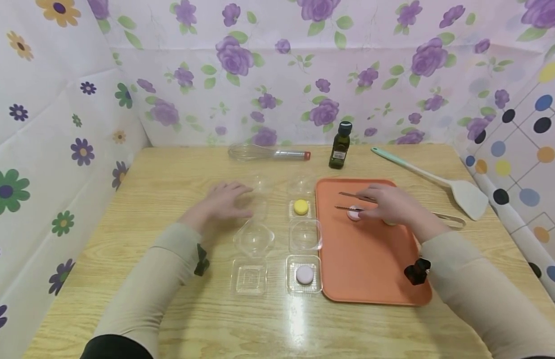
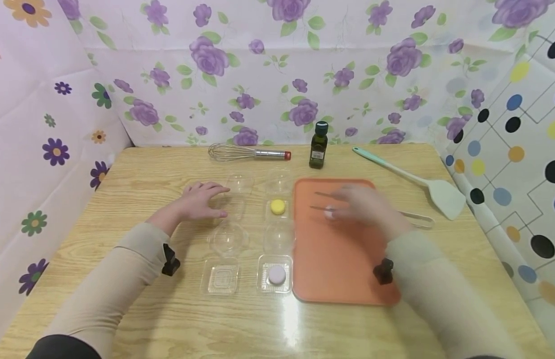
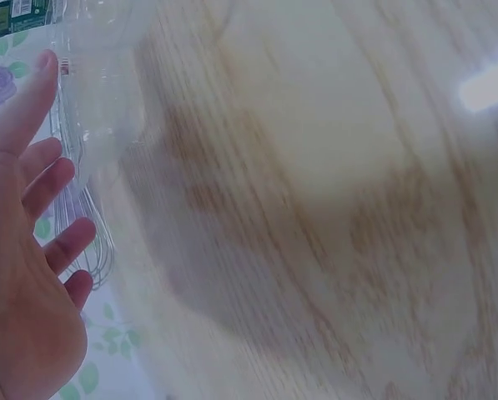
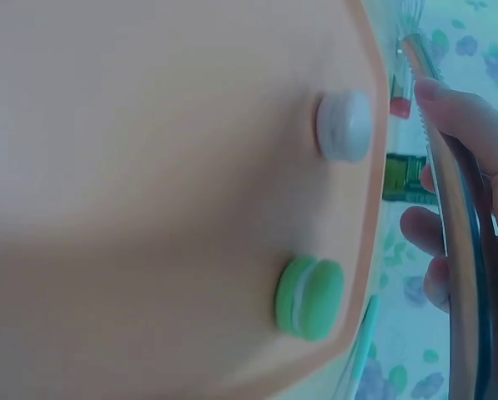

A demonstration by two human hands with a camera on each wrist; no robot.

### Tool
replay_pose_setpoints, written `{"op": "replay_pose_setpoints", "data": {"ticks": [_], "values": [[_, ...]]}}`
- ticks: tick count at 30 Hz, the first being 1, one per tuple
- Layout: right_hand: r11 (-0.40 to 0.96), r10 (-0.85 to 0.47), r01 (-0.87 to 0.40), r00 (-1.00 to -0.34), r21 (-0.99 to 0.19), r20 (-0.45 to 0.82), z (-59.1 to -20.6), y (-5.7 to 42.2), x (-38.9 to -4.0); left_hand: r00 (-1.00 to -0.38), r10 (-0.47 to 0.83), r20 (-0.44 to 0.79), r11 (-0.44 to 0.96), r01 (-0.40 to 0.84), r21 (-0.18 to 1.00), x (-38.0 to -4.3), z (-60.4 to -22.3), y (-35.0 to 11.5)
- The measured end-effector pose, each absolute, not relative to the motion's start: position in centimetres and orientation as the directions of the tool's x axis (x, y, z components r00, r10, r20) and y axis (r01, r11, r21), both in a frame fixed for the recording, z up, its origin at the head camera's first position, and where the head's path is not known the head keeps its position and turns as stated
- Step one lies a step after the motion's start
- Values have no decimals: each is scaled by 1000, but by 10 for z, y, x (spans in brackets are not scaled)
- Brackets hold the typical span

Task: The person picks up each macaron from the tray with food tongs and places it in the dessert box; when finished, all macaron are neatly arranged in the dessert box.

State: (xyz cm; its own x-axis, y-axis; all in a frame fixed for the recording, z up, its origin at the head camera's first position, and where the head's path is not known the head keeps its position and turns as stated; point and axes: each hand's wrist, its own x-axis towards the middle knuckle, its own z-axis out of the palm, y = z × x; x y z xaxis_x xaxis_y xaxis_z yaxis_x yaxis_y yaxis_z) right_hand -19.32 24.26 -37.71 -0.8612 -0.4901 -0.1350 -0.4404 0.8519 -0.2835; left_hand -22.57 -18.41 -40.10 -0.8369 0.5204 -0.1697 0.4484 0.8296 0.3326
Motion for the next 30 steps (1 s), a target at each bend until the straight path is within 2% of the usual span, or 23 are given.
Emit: {"op": "replay_pose_setpoints", "data": {"ticks": [14,22,30], "values": [[869,-471,-424,-867,-256,-163,-384,272,-188,-846,505,-173,840,435,325,-225,-404,-184],[873,-472,-425,-860,-240,-193,-393,273,-189,-855,498,-148,841,434,321,-224,-407,-182],[864,-487,-443,-857,-239,-169,-396,269,-188,-863,485,-143,844,419,334,-223,-410,-184]]}}
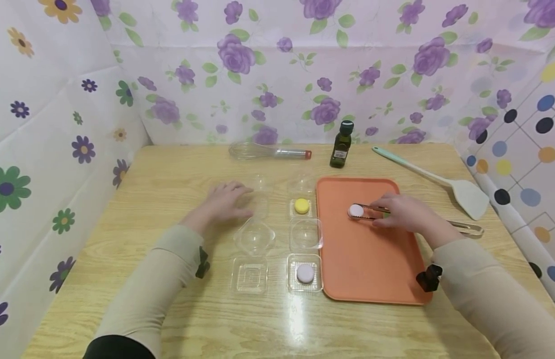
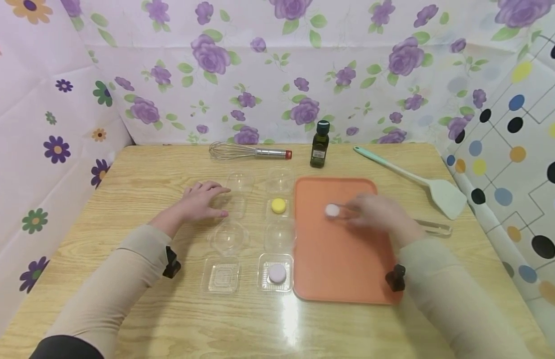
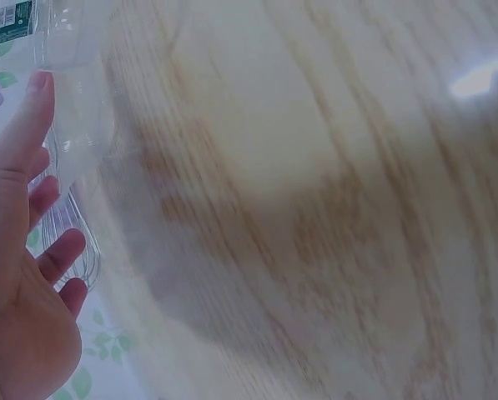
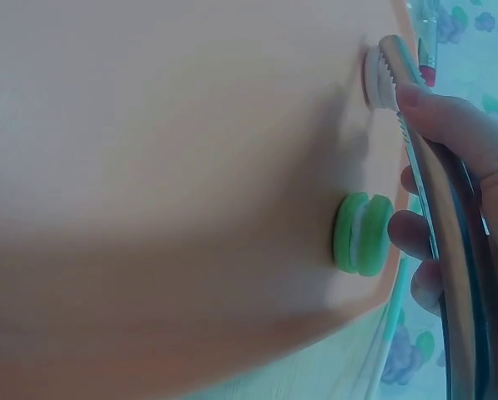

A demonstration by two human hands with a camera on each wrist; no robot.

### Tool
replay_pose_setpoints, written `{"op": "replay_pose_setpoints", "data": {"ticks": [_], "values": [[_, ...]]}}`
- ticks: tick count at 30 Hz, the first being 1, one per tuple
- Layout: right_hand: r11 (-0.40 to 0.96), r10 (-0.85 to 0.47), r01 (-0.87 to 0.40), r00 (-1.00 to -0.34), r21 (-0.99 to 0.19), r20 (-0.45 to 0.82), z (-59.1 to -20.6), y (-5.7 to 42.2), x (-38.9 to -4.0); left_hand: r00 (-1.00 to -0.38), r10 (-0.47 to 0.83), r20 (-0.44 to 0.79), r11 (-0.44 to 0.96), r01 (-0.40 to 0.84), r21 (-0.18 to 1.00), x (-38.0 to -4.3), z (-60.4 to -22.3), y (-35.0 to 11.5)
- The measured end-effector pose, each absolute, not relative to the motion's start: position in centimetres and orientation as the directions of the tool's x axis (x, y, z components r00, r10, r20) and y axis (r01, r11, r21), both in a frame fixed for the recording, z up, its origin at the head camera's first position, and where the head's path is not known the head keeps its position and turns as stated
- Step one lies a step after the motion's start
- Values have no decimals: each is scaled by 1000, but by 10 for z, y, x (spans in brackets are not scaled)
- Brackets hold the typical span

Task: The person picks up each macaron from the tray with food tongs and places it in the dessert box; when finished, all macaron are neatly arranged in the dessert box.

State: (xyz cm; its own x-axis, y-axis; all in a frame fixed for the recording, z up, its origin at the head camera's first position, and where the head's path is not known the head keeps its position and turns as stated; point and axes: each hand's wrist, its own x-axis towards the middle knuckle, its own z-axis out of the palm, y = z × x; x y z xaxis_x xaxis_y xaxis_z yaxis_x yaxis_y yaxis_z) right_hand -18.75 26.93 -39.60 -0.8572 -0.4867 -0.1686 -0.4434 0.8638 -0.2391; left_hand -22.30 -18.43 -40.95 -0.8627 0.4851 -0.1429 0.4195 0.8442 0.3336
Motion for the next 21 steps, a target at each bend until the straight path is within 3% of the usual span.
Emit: {"op": "replay_pose_setpoints", "data": {"ticks": [12,21], "values": [[836,-516,-465,-847,-290,-128,-391,259,-191,-867,479,-139,844,411,346,-224,-412,-184],[810,-552,-494,-825,-315,-125,-379,224,-206,-875,461,-147,856,395,334,-225,-414,-184]]}}
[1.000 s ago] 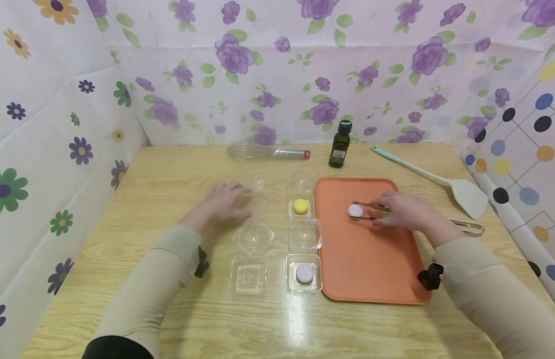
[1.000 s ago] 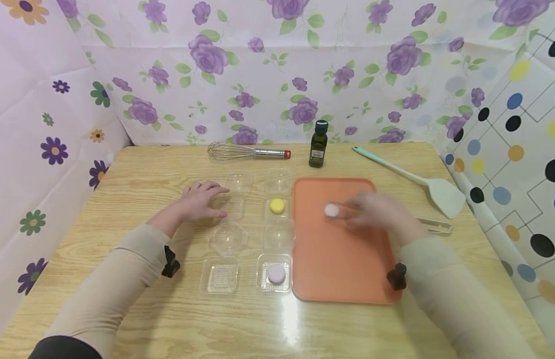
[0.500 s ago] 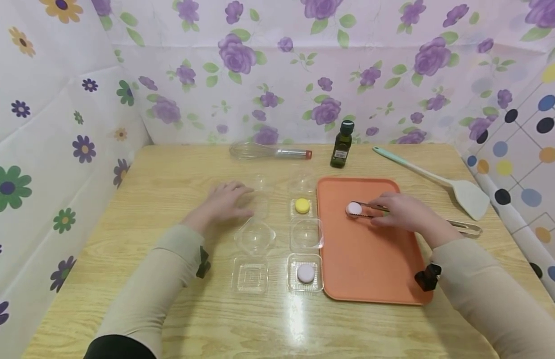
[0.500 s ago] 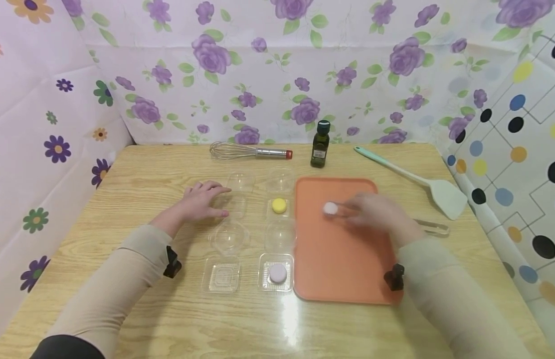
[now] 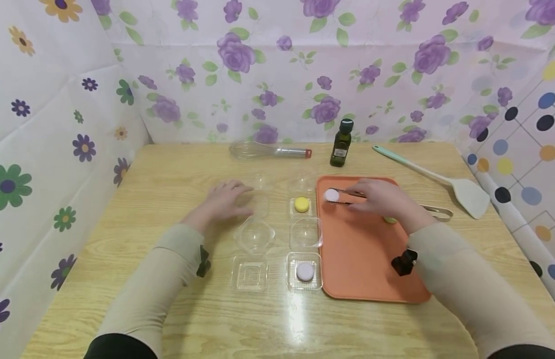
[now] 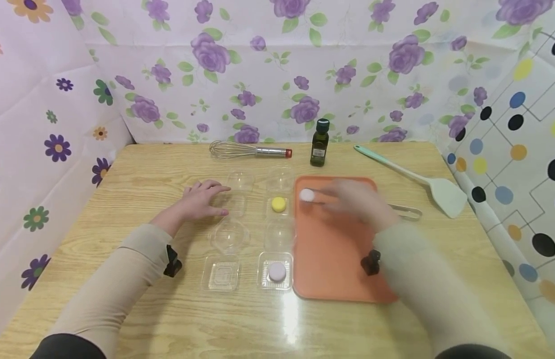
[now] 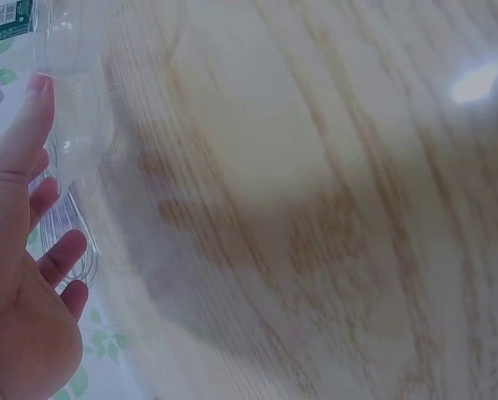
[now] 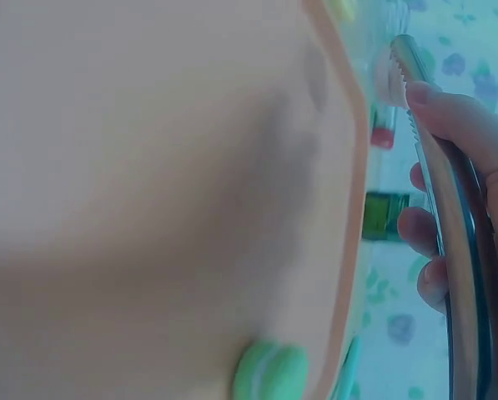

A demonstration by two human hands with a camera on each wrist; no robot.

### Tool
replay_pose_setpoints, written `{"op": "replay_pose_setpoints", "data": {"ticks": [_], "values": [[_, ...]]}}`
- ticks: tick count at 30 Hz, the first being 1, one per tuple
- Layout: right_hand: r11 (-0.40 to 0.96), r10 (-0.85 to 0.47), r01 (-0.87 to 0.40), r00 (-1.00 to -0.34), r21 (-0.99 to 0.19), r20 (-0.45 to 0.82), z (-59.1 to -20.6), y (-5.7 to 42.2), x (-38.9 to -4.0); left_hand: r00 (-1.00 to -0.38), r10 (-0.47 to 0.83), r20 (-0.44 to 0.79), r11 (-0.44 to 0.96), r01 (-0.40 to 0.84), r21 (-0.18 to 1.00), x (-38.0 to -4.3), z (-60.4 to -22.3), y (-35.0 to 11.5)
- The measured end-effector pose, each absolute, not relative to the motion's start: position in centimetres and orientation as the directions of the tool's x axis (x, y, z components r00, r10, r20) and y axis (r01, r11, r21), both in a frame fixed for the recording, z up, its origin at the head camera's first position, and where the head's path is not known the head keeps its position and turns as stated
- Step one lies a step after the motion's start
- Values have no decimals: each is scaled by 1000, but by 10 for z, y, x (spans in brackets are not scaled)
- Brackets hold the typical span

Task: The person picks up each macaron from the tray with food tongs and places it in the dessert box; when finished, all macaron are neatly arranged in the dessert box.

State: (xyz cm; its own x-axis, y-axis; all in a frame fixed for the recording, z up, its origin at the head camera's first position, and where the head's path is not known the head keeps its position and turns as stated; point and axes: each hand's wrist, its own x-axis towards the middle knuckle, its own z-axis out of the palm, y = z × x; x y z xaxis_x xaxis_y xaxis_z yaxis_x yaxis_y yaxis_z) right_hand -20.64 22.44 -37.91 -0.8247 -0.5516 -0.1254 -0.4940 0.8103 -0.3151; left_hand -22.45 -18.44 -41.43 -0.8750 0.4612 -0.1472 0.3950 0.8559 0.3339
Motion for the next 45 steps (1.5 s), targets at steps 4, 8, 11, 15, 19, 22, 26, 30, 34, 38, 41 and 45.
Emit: {"op": "replay_pose_setpoints", "data": {"ticks": [4,8,11,15,19,22,26,30,34,38,41,45], "values": [[793,-576,-520,-809,-318,-114,-376,208,-213,-875,462,-145,854,395,338,-224,-415,-186],[788,-581,-520,-805,-330,-120,-372,190,-218,-874,465,-143,853,398,339,-223,-415,-186],[781,-595,-537,-795,-319,-116,-371,175,-223,-876,461,-144,855,395,336,-223,-415,-186],[761,-621,-577,-780,-297,-76,-370,158,-227,-875,461,-148,856,395,333,-223,-416,-186],[749,-632,-588,-773,-305,-61,-369,144,-229,-876,457,-151,857,389,338,-223,-416,-186],[746,-637,-592,-767,-306,-69,-369,134,-230,-878,455,-149,857,385,343,-223,-416,-186],[738,-650,-600,-755,-307,-87,-369,120,-232,-880,452,-147,857,383,344,-223,-415,-185],[730,-660,-606,-745,-315,-97,-371,107,-233,-883,446,-149,860,376,346,-223,-415,-186],[728,-663,-606,-742,-321,-103,-374,97,-235,-883,444,-152,859,372,351,-223,-415,-186],[730,-663,-604,-740,-319,-114,-376,86,-236,-884,442,-152,859,369,355,-223,-414,-185],[739,-657,-599,-742,-308,-132,-375,77,-237,-884,445,-146,855,371,362,-223,-414,-185],[750,-648,-591,-747,-298,-151,-373,67,-238,-879,456,-138,846,380,373,-222,-414,-186]]}}
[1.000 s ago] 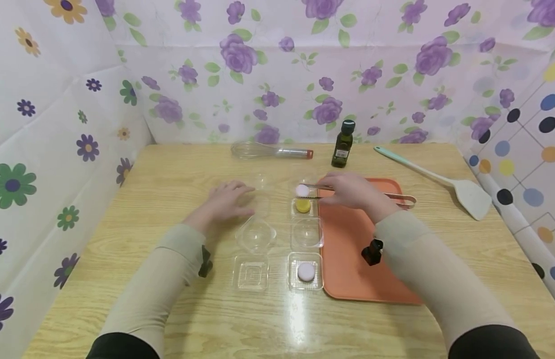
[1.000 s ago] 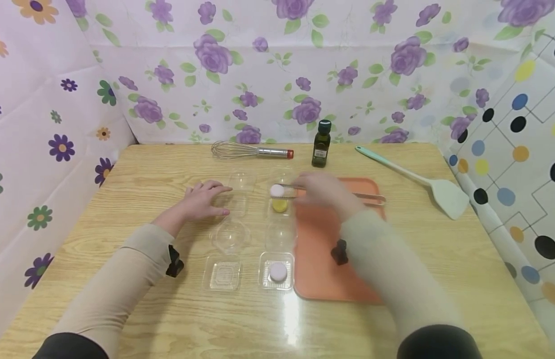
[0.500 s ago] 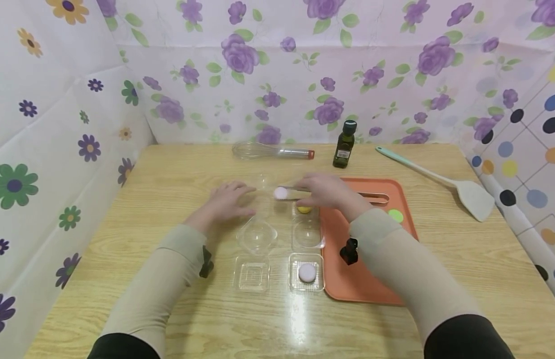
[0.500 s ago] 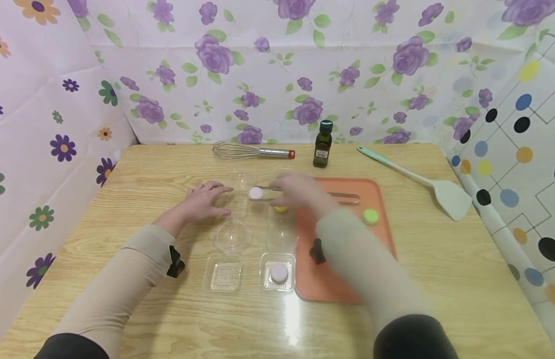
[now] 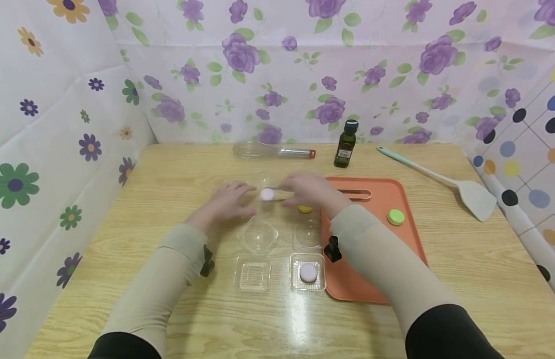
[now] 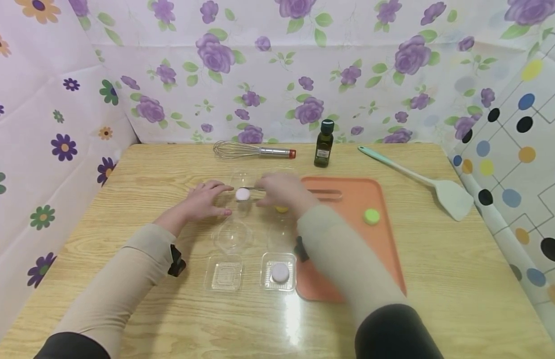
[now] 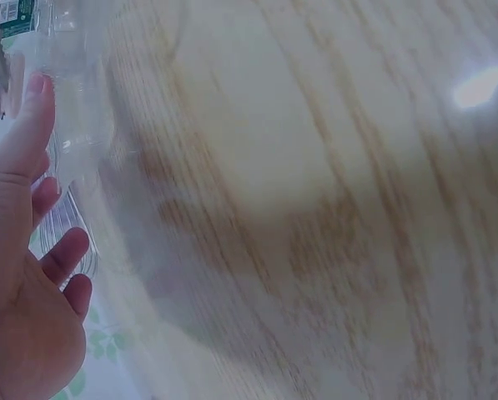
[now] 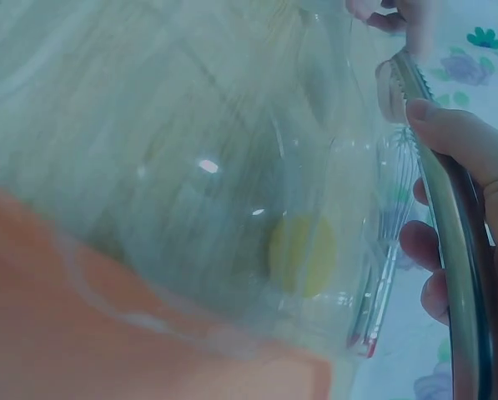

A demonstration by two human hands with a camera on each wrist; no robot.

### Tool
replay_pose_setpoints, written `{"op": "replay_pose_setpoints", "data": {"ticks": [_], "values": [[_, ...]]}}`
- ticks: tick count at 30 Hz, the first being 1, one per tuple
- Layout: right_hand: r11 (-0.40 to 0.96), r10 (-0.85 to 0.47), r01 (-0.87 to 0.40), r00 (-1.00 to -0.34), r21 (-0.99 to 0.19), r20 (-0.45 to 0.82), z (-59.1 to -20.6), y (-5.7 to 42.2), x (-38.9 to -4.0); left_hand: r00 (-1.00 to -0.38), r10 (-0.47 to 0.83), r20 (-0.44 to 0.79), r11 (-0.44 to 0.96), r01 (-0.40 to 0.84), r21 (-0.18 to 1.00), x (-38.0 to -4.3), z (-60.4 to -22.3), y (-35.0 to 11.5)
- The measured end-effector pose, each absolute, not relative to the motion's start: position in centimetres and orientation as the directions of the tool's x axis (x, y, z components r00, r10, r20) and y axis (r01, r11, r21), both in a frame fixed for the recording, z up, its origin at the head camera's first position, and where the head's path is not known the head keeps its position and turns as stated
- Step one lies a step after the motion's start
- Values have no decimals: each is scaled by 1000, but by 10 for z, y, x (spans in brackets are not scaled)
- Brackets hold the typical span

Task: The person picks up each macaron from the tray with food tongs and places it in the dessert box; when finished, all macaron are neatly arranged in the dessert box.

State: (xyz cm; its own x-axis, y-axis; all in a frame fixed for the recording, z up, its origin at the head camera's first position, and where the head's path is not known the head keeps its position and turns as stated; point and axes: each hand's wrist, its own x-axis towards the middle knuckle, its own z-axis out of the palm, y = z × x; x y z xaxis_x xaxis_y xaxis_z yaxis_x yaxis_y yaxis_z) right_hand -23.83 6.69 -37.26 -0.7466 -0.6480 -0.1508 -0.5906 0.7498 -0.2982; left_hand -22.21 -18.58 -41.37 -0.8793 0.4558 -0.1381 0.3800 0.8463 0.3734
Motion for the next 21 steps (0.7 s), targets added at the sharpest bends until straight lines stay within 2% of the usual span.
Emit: {"op": "replay_pose_setpoints", "data": {"ticks": [11,21], "values": [[769,-638,-605,-746,-206,-192,-374,47,-241,-862,494,-110,820,421,387,-224,-414,-184],[780,-626,-594,-746,-198,-228,-373,35,-238,-862,495,-112,816,416,401,-222,-410,-184]]}}
